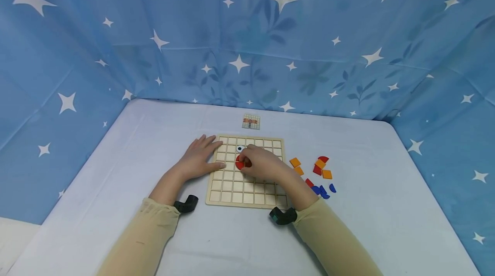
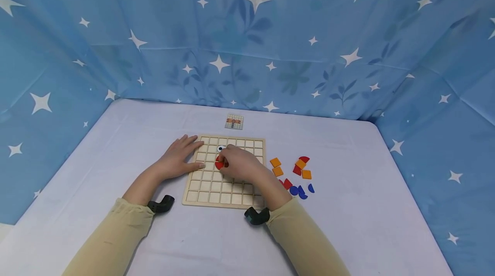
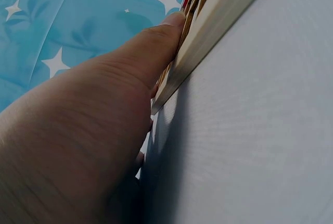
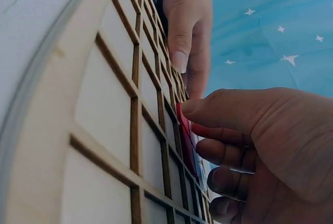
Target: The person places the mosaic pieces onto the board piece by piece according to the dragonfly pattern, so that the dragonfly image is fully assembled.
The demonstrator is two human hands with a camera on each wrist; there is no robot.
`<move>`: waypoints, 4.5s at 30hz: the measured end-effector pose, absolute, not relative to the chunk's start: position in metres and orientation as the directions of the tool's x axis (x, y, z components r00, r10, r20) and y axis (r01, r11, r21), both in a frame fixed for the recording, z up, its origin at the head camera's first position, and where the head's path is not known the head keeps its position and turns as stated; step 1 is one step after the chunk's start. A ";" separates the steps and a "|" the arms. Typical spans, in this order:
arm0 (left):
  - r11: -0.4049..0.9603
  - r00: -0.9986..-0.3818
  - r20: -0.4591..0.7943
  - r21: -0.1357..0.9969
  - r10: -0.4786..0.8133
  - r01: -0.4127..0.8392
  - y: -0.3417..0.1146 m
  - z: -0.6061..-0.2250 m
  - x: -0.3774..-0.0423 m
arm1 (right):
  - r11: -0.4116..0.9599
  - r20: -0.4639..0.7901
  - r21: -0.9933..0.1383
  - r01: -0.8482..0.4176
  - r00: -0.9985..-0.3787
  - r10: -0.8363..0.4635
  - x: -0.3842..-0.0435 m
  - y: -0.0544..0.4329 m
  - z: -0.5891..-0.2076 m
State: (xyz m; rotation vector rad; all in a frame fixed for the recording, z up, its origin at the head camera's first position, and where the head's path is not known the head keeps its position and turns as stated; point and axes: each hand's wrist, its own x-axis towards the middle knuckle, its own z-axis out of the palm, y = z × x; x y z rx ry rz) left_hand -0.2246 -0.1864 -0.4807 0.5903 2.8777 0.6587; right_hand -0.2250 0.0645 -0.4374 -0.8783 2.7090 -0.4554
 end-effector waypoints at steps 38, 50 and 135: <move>0.829 -0.917 -0.041 0.444 0.397 0.340 -0.186 -0.479 -0.224 | 0.764 -0.081 -0.299 -0.572 -0.782 -0.617 -0.229 0.067 -0.451; 0.834 -0.922 -0.051 0.447 0.385 0.324 -0.184 -0.479 -0.225 | 0.751 -0.053 -0.441 -0.492 -0.820 -0.569 -0.235 0.117 -0.412; 0.829 -0.919 -0.050 0.452 0.391 0.329 -0.186 -0.479 -0.221 | 0.771 -0.016 -0.389 -0.504 -0.833 -0.553 -0.241 0.042 -0.448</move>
